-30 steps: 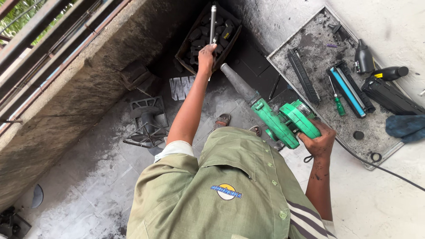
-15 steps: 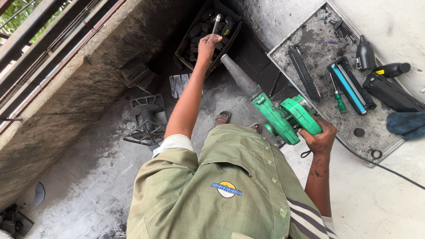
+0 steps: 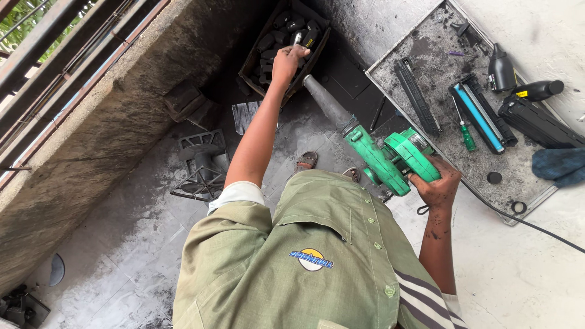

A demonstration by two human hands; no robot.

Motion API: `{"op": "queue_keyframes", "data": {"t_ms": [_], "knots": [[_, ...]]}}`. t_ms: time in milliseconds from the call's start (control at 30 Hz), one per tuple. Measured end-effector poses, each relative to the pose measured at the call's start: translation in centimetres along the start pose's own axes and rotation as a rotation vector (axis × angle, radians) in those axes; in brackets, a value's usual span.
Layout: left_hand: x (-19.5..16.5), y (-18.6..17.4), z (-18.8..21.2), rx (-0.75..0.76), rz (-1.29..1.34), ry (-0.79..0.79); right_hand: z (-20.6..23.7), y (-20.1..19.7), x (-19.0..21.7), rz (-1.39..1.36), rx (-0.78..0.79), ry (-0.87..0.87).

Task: The person works on a printer fuser assembly at a workbench. They apply liquid from a bottle onto a roller while rotating it, reassemble the roller into the frame, blow dust off parts with a green air blower, and wipe a metal rod clean with a cloth.

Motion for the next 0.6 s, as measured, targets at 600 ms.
{"op": "queue_keyframes", "data": {"t_ms": [600], "knots": [[0.7, 6.1, 0.1, 0.414, 1.106, -0.335, 0.1, -1.2, -1.2, 0.039, -0.006, 0.004]]}}
Point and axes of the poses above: each hand's wrist, its own z-axis away from the middle knuckle, its own y-axis out of the palm, x = y × z, the point moved 10 cm from there along -z, towards the middle knuckle, and after that the axes turned 6 degrees about z, right-handed, at the moved point
